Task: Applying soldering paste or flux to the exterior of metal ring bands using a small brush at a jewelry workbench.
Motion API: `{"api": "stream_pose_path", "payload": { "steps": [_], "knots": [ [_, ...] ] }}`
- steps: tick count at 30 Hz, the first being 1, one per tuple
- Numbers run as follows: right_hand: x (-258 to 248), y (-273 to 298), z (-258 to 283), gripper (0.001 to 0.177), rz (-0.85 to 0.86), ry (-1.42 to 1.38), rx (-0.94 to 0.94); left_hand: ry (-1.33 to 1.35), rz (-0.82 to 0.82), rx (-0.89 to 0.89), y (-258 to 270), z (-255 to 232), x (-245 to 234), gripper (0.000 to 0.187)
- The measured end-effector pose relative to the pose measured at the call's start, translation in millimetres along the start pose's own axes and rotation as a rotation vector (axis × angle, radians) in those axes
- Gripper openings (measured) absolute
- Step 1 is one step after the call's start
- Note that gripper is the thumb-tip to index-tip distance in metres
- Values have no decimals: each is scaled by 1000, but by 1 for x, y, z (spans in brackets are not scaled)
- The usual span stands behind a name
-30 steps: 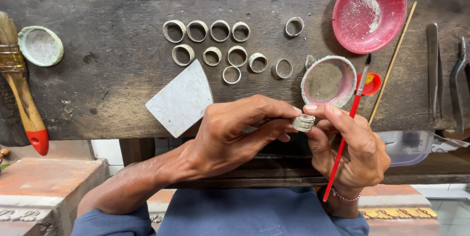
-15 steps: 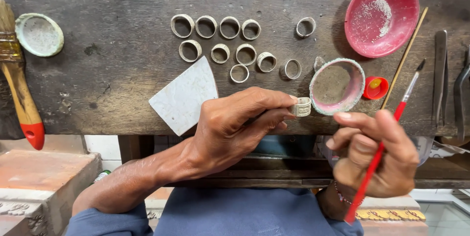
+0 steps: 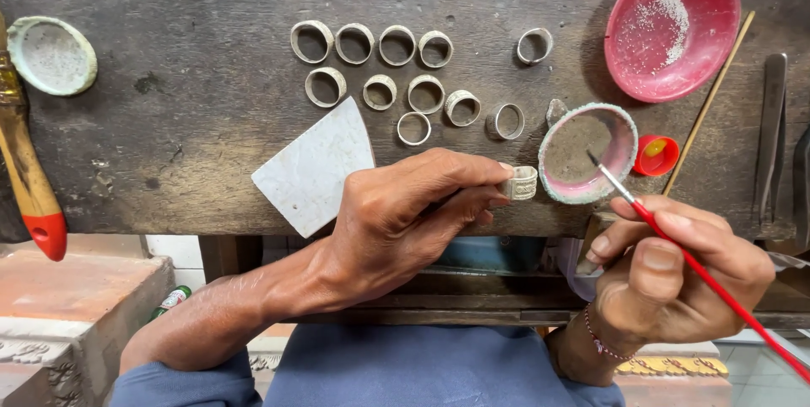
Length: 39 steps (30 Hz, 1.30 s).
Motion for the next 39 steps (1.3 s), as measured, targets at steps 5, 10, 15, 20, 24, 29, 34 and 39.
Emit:
{"api": "stream_pose_path", "payload": {
  "steps": [5, 10, 15, 20, 24, 29, 34, 39],
  "knots": [
    [9, -7, 11, 20, 4, 115, -5, -24, 16, 19, -2, -1, 0, 16],
    [11, -10, 9, 13, 28, 163, 52, -58, 3, 22, -6, -3, 0, 15],
    [13, -10, 7, 22, 88, 237, 25, -59, 42, -7, -7, -3, -1, 17],
    [18, -10, 9, 19, 80, 255, 54, -59, 45, -7, -7, -1, -1, 17],
    [19, -10, 10, 26, 98, 271, 37, -49, 51, -20, -7, -1, 0, 18],
    [21, -10, 10, 26, 114, 272, 9, -49, 57, -5, -7, 0, 0, 18],
    [22, -10, 13, 22, 127, 266, 0, -53, 54, 1, -7, 0, 0, 19],
    [21, -11, 9, 25, 146, 286, -36, -51, 57, 2, -7, -1, 0, 18]
  ]
}}
Point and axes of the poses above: each hand's wrist, its own y-axis away from the middle knuckle, its own x-axis out of the palm, z = x × y, the point moved 5 cm from there along -y, towards the middle knuckle, and after that the axes turned 1 degree about y, right-handed, at the moved point
